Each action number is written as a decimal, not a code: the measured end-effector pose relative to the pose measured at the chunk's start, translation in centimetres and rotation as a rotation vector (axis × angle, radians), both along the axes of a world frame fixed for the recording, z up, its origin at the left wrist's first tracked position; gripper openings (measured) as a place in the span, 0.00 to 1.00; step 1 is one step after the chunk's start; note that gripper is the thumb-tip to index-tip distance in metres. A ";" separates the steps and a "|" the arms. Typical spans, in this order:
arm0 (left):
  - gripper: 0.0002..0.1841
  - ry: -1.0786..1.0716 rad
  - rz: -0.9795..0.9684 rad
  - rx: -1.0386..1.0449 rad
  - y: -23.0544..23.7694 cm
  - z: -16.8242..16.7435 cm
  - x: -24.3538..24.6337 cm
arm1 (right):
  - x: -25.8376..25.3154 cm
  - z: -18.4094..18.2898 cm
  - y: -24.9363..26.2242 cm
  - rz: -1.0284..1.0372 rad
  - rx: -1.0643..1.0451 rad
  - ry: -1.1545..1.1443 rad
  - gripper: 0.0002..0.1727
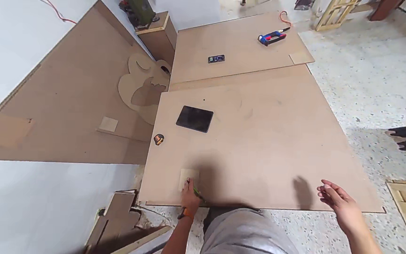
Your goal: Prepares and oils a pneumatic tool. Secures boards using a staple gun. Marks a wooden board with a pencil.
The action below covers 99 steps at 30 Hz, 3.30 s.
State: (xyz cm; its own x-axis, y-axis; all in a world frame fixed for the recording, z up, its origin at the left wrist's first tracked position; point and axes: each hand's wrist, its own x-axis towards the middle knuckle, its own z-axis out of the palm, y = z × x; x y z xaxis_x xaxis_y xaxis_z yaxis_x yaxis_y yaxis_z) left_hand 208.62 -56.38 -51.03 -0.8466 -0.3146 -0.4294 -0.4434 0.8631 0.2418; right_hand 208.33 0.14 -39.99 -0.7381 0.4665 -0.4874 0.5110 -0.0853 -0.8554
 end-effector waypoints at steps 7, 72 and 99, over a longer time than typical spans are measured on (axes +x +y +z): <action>0.44 0.048 0.096 0.092 -2.5 1.0 -4.6 | -4.5 3.3 -3.7 0.214 0.071 0.118 0.20; 0.27 -0.142 0.622 0.744 40.3 14.3 6.1 | -32.2 20.3 7.3 1.384 0.646 0.645 0.23; 0.11 -0.111 -0.225 0.959 22.2 -1.0 -14.5 | -7.8 -21.9 9.7 0.261 1.189 -0.244 0.44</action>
